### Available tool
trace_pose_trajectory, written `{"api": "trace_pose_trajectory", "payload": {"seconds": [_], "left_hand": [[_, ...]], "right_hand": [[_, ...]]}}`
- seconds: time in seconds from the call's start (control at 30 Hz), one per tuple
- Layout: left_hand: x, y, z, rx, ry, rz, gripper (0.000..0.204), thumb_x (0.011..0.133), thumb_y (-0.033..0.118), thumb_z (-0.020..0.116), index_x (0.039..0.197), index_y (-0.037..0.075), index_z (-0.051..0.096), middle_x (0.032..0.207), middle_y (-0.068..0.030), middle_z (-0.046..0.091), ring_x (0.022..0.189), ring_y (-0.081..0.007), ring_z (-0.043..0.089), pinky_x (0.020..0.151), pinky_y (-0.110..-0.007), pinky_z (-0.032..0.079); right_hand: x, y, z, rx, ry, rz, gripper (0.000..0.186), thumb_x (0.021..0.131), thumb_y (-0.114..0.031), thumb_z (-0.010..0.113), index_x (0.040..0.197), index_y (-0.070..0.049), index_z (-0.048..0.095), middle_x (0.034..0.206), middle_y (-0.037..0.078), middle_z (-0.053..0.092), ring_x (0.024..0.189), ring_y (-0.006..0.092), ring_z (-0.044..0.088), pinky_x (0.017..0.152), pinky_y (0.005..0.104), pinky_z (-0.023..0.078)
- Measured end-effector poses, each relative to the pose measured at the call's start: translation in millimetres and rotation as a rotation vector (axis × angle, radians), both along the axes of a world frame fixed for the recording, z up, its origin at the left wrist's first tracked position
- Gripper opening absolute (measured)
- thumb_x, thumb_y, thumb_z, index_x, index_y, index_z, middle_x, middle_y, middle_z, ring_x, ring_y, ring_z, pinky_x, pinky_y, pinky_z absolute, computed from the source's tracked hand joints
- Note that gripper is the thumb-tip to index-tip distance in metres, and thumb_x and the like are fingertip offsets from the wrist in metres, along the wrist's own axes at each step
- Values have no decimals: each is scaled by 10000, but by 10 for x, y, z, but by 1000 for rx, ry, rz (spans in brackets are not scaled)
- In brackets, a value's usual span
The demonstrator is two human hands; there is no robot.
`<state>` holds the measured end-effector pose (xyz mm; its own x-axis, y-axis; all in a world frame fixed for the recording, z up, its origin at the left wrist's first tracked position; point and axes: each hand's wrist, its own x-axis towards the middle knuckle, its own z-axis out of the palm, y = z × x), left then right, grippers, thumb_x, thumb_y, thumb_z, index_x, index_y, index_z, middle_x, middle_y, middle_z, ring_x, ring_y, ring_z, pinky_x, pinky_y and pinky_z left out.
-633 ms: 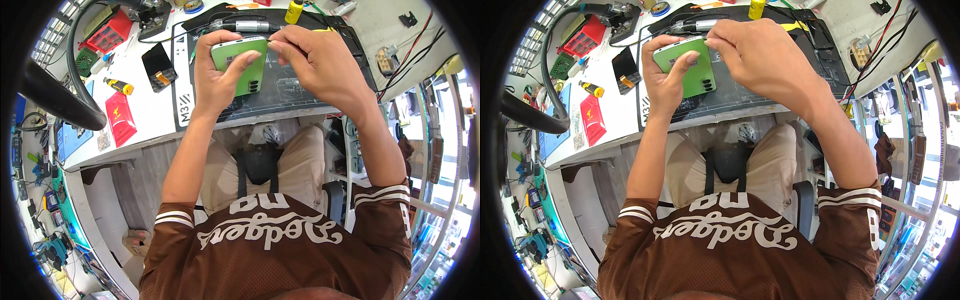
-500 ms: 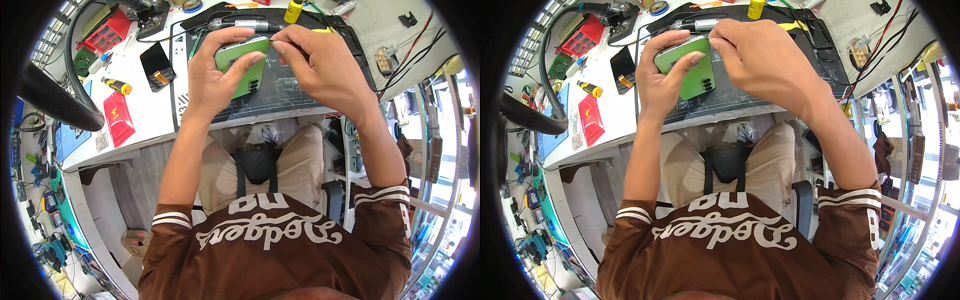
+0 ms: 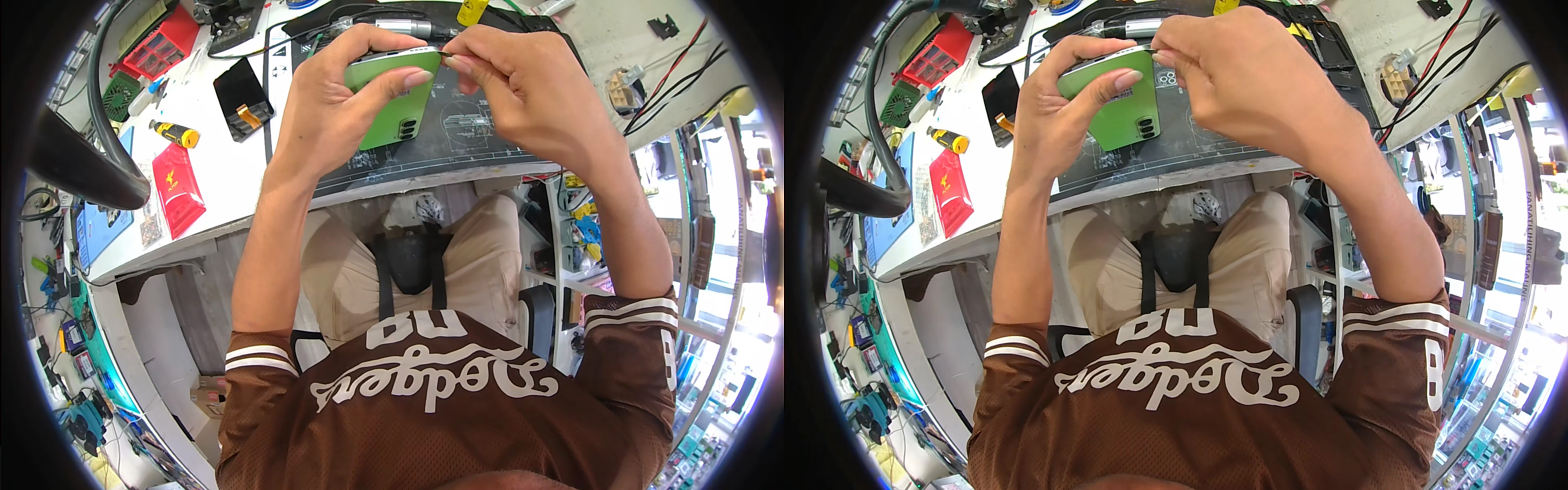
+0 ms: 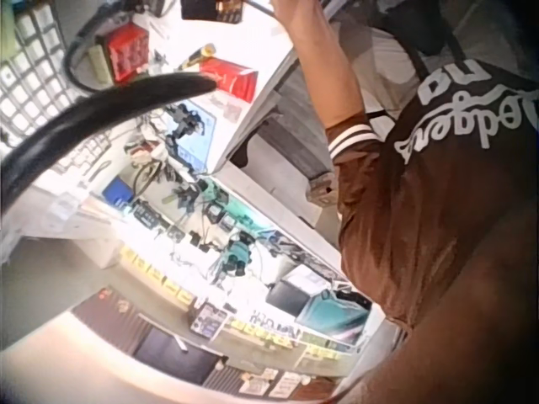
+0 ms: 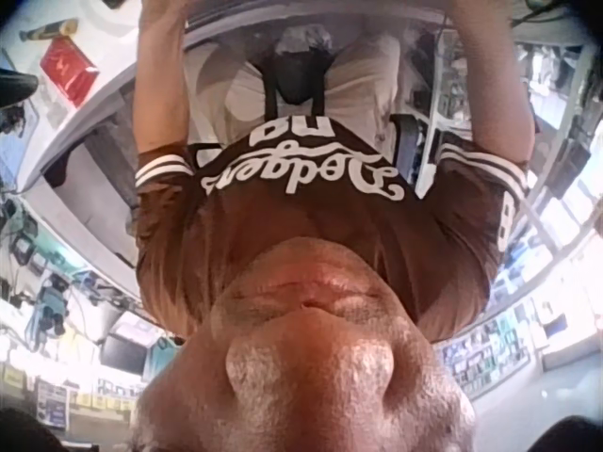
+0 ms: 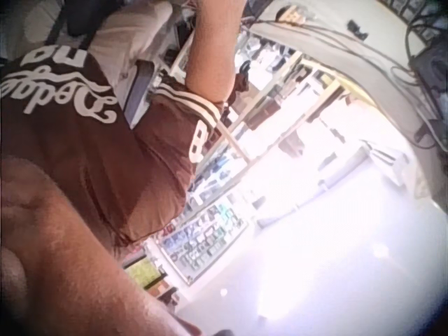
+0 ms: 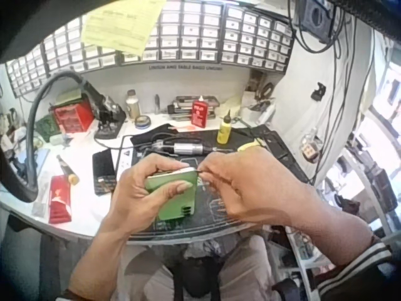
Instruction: The person applies adhesive from a yellow bottle to the back of a green smartphone and then uses a yellow plastic tool to spread and smooth the adhesive along the edges. The person handles the phone and adhesive bottle directly without additional tools.
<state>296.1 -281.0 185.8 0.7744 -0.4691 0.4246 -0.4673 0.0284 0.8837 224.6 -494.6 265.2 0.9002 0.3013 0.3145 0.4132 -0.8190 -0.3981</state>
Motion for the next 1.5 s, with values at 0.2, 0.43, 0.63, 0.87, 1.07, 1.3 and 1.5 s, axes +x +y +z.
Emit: {"api": "trace_pose_trajectory", "payload": {"seconds": [0.2, 0.43, 0.63, 0.87, 1.07, 1.3, 1.5], "left_hand": [[1, -3, -21, -25, -3, 1, 288, 955, 238, 829, 1176, 70, 749, 1009, -13, 783, 903, -75, 711, 772, -248, 570], [-7, 13, 19, 4, 85, -47, 272, 964, 163, 818, 1206, 63, 745, 1044, -17, 788, 953, -81, 725, 836, -245, 574], [4, 21, -7, -19, -15, -24, 266, 949, 244, 828, 1165, 103, 764, 974, -5, 795, 858, -75, 723, 746, -251, 576], [-12, 10, 2, 4, -25, -1, 267, 950, 252, 827, 1167, 109, 768, 953, -2, 787, 854, -69, 719, 732, -244, 567], [-9, 6, -18, -18, -39, -24, 281, 946, 263, 835, 1170, 108, 766, 958, 1, 774, 845, -57, 703, 726, -241, 551], [-22, 33, 25, 13, 23, -37, 278, 948, 257, 833, 1174, 110, 763, 943, 3, 771, 858, -59, 698, 742, -246, 549], [-46, 48, 77, 31, 35, -69, 274, 951, 267, 828, 1173, 121, 762, 936, 8, 773, 849, -64, 695, 742, -242, 544]], "right_hand": [[44, 9, 283, -55, 190, 28, 118, 980, -71, 650, 1059, -9, 712, 767, 115, 695, 649, 250, 659, 636, 376, 507], [137, -24, 442, 12, 341, 88, 148, 1002, -90, 639, 922, 15, 705, 726, 122, 717, 635, 276, 680, 630, 381, 521], [138, -38, 485, -44, 303, 177, 177, 1010, -101, 622, 896, 18, 688, 728, 122, 707, 661, 283, 690, 659, 385, 527], [105, -38, 455, -123, 160, 234, 171, 972, -86, 611, 846, 22, 653, 711, 194, 673, 684, 385, 679, 657, 451, 516], [150, -58, 491, -262, 133, 219, 124, 886, -56, 597, 810, 25, 653, 705, 233, 646, 691, 438, 653, 667, 498, 502], [199, 94, 748, -439, 317, 175, 124, 853, -49, 586, 821, 32, 675, 697, 246, 641, 673, 436, 649, 665, 510, 509], [149, 6, 627, -485, 219, 203, 121, 834, -72, 606, 859, 19, 682, 716, 233, 660, 718, 433, 676, 682, 519, 533]]}}
